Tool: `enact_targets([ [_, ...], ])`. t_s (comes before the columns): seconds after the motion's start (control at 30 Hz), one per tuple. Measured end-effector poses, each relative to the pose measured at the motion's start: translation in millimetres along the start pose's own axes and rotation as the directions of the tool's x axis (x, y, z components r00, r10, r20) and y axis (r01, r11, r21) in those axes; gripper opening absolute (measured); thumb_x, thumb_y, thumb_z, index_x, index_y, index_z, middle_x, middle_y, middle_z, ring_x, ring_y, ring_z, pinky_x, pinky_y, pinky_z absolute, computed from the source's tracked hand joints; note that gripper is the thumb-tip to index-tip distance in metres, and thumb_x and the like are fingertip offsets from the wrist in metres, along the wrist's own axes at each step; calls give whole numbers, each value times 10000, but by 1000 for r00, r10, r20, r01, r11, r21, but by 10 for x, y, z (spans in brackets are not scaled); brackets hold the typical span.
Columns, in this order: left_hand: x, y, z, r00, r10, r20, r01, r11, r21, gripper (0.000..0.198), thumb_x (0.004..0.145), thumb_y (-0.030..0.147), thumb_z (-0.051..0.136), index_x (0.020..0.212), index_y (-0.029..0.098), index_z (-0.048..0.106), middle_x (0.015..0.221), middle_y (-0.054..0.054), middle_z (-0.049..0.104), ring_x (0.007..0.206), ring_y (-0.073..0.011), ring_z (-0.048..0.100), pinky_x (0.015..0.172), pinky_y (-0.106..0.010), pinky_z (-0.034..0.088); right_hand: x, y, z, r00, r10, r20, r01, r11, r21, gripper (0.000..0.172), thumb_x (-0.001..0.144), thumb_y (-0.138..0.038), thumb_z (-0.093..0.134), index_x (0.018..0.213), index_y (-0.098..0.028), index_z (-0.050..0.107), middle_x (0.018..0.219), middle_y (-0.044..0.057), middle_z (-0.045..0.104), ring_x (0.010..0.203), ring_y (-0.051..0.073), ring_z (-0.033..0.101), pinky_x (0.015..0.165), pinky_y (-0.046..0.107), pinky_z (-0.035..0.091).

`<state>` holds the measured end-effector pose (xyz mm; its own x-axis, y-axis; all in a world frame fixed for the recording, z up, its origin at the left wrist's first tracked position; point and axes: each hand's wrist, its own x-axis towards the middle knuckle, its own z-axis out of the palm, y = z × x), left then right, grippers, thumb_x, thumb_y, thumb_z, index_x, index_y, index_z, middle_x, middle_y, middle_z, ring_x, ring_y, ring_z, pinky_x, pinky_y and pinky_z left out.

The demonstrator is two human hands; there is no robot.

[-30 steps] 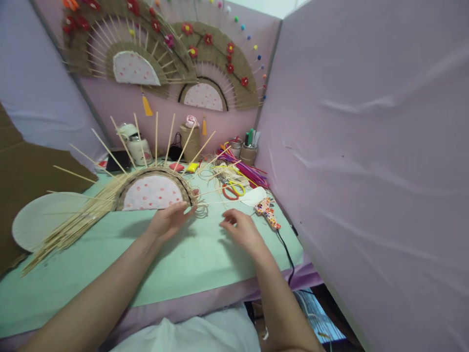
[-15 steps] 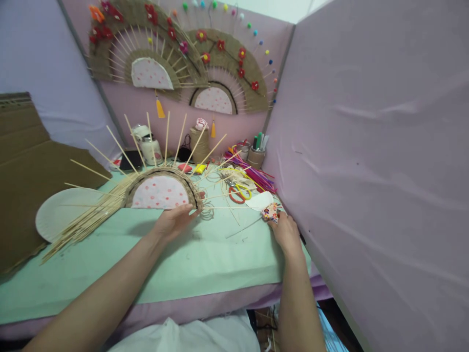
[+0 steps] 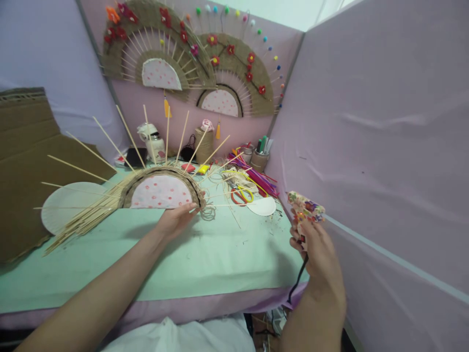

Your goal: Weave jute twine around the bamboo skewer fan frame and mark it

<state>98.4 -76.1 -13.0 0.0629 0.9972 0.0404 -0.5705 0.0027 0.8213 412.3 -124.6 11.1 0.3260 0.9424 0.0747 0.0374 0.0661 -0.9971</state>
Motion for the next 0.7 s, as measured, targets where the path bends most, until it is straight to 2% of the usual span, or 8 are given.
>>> enact_targets([
  [0.03,-6,0,6,1000,4,24,-4,1000,10,376,601,210,737,975,198,695,986,-61,705,1103,-250,560,960,-368,390,-48,-16,82,999,33,28,-35,998,55,313,702,-454,630,874,-199,569,651,-33,475,493,75,402,405,181,336],
  [0.1,-17,-7,9,999,7,53,-9,999,33,446,604,229,743,1044,199,680,1032,-62,700,1132,-254,547,1002,-385,358,-139,-16,261,985,42,166,-63,990,127,330,684,-440,665,871,-189,561,635,-37,456,480,68,376,384,177,297],
  [0.17,-25,-26,0,999,3,48,-5,998,59,494,598,248,756,1082,203,668,1040,-60,701,1141,-258,543,1031,-402,331,-225,13,444,944,19,330,-60,992,115,343,703,-469,658,833,-171,549,612,-33,446,465,69,360,371,193,271],
  [0.23,-26,-55,-20,1000,11,28,-14,997,79,533,587,268,772,1104,203,660,1045,-63,702,1156,-263,534,1048,-417,312,-302,52,612,903,29,429,-54,997,48,360,740,-506,625,771,-162,525,597,-28,444,461,74,367,383,214,285],
  [0.43,-18,-108,-57,999,49,24,-51,994,100,600,561,287,802,1134,199,650,1118,-85,677,1206,-291,495,1056,-450,308,-412,172,925,863,30,504,-4,999,-53,389,811,-545,542,724,-173,467,580,-39,427,475,80,389,434,229,320],
  [0.7,-53,-48,10,996,52,71,-59,993,104,581,583,290,780,1142,202,648,1097,-82,687,1219,-286,489,1067,-463,294,-432,289,1022,834,90,544,-20,991,-134,399,810,-566,531,733,-184,446,576,-50,396,483,81,371,448,226,319],
])
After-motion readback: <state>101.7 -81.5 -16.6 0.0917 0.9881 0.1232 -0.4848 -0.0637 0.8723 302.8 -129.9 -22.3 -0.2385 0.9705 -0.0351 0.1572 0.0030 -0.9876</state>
